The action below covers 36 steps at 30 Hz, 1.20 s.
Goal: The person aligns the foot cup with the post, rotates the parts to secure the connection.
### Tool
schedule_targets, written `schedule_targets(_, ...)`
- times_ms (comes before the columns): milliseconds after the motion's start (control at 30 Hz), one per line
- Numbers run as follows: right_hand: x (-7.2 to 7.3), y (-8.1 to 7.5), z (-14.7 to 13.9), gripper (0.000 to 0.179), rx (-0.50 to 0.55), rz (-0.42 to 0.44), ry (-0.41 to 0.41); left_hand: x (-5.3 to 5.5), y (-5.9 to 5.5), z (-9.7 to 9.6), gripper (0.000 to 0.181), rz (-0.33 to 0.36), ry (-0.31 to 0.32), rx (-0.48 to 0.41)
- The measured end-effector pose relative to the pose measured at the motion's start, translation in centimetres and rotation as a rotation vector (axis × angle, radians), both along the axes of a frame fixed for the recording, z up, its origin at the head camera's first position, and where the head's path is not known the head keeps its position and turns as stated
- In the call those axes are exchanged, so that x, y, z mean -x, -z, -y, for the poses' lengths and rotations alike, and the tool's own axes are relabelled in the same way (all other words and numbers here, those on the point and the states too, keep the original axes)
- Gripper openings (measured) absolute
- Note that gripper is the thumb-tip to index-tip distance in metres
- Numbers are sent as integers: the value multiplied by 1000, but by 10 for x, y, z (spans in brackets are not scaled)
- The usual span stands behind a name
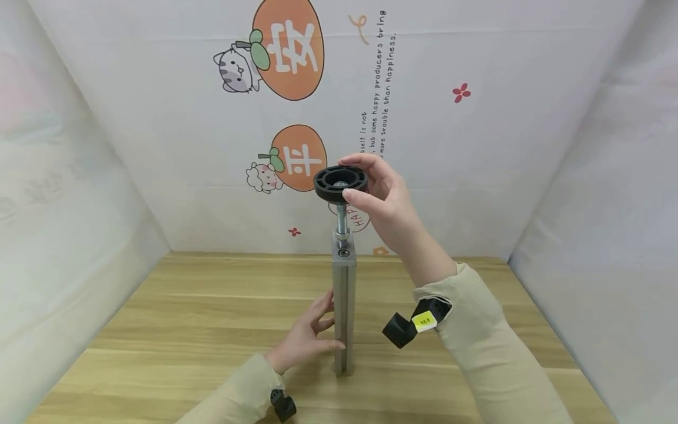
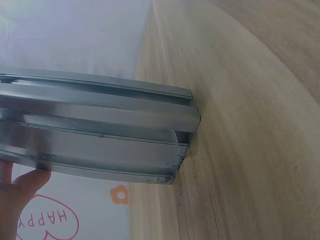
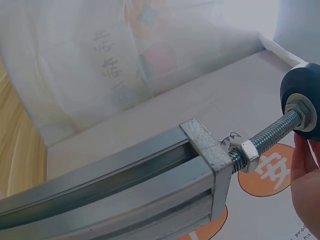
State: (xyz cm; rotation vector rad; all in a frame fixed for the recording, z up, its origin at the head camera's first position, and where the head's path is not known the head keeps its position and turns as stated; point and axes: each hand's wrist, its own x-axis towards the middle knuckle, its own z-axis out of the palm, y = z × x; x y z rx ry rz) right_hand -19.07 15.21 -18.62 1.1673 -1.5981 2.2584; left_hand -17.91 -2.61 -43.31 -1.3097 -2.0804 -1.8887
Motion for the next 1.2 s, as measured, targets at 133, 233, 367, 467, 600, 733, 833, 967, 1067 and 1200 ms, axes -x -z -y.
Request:
schedule_targets(133, -5, -2, -1, 39, -32, -23, 79, 0, 1, -2, 104, 16, 6, -2)
schedule_targets(233, -6, -3, 0, 39, -50, -52, 125, 0, 2, -1, 103, 9, -1, -9)
schedule_targets(367, -6, -1, 3, 34, -81, -135, 210, 1, 3, 0, 101, -10, -11, -16)
schedule_targets(467, -6, 1, 4, 29, -100, -215, 281, 0, 3, 0, 101, -3, -11, -15)
schedule_targets(600, -5, 3, 3, 31, -118, -309, 376, 0, 2, -1, 102, 9, -8, -8)
schedule_targets(733, -6, 5, 2, 45, -137, -365, 515, 0, 1, -3, 103, 11, 2, -12)
schedule_targets(833, -9, 6, 5, 47, -141, -375, 641, 0, 1, -4, 103, -1, 0, -11)
schedule_targets(967, -11, 9, 11, 53, -117, -406, 774, 0, 3, -4, 103, -8, -4, -5)
schedule_targets(1067, -10, 11, 14, 63, -93, -438, 834, 0, 4, -4, 104, -5, 1, -10)
schedule_targets(1200, -9, 13, 18, 79, -68, -471, 899, 0, 4, -3, 101, -7, -2, -11)
